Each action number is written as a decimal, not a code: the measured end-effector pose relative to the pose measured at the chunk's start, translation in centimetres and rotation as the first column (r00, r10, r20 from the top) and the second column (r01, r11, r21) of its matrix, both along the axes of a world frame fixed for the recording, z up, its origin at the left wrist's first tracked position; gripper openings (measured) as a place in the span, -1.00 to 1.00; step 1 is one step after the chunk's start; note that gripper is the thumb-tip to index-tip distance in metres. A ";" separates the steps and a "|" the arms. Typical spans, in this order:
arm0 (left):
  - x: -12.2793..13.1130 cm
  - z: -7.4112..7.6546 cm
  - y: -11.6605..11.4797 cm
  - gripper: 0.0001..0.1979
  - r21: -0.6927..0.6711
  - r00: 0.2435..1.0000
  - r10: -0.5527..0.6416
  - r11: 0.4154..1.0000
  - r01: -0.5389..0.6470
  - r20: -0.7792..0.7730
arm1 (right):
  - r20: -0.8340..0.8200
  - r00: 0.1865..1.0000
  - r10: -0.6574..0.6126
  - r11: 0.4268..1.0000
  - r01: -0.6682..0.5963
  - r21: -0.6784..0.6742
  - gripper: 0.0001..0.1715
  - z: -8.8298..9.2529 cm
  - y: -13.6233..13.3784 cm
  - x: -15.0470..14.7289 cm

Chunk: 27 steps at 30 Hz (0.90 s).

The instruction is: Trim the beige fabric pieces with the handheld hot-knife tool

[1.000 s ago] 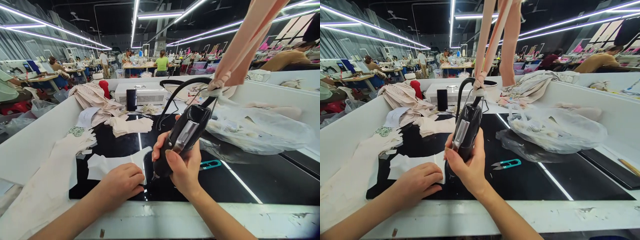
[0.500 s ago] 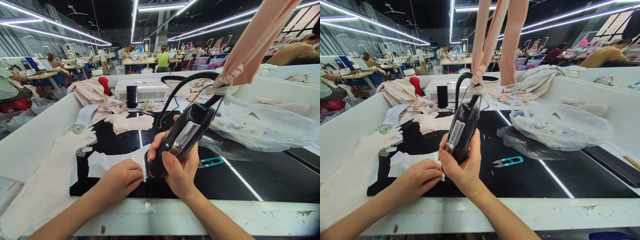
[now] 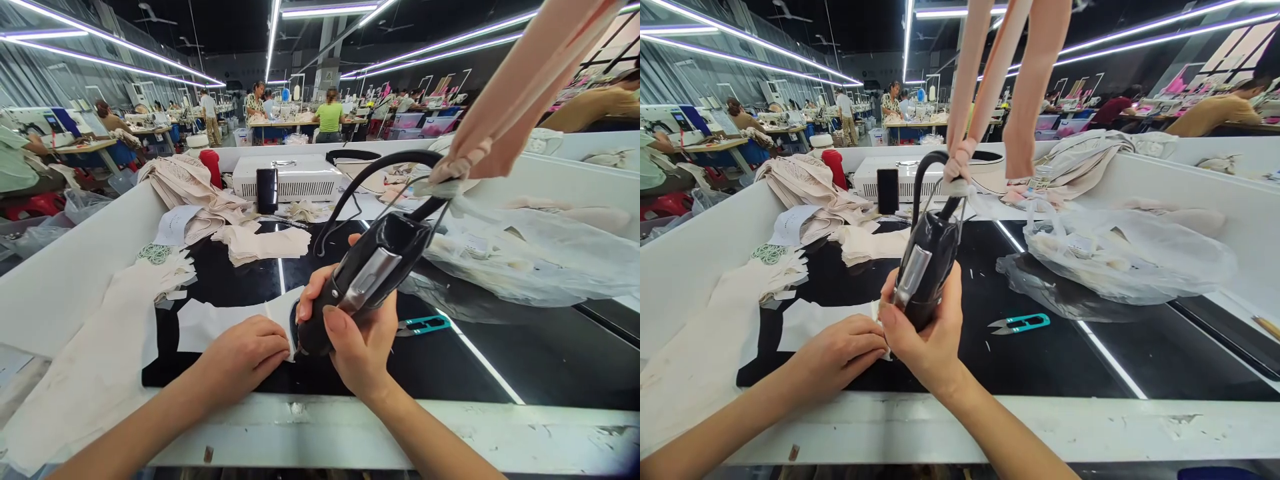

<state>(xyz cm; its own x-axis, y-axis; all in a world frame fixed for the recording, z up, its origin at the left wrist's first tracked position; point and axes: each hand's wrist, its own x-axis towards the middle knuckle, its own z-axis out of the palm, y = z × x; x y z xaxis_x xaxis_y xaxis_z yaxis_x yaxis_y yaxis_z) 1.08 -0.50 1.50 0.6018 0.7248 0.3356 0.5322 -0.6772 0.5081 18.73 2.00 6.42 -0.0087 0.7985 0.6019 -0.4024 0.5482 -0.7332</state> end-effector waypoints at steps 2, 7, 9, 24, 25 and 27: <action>0.1 0.0 0.1 -0.84 -0.006 1.000 0.022 1.000 -0.022 -0.013 | 0.002 1.000 -0.004 1.000 0.004 0.017 -0.63 -0.1 0.0 0.0; 0.6 -0.2 0.5 -0.92 0.020 0.995 0.080 0.997 -0.079 -0.063 | 0.000 1.000 0.001 0.998 -0.001 0.059 -0.63 -0.2 0.1 0.1; 0.7 -0.2 0.6 -0.93 0.050 0.994 0.089 0.995 -0.086 -0.063 | 0.007 1.000 -0.002 0.999 0.002 0.052 -0.63 -0.1 0.1 0.1; -0.8 -0.3 1.0 -0.74 0.130 0.986 -0.117 0.983 0.132 -0.122 | -0.005 1.000 -0.018 1.000 0.018 0.004 -0.58 0.0 -0.1 0.1; -1.0 -0.3 1.0 -0.74 0.143 0.983 -0.127 0.979 0.146 -0.135 | -0.007 1.000 -0.019 1.000 0.019 0.003 -0.56 0.0 -0.1 0.1; -1.3 -0.2 0.9 -0.75 0.167 0.977 -0.143 0.971 0.169 -0.158 | -0.002 1.000 -0.026 1.000 0.026 -0.006 -0.54 0.1 -0.1 0.1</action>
<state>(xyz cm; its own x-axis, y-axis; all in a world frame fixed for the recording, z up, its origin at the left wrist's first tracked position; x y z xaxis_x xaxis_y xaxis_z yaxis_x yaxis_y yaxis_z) -0.25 0.45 1.32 0.7540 0.5545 0.3522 0.4715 -0.8301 0.2977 18.83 1.89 6.50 0.0134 0.8018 0.5974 -0.3894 0.5545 -0.7355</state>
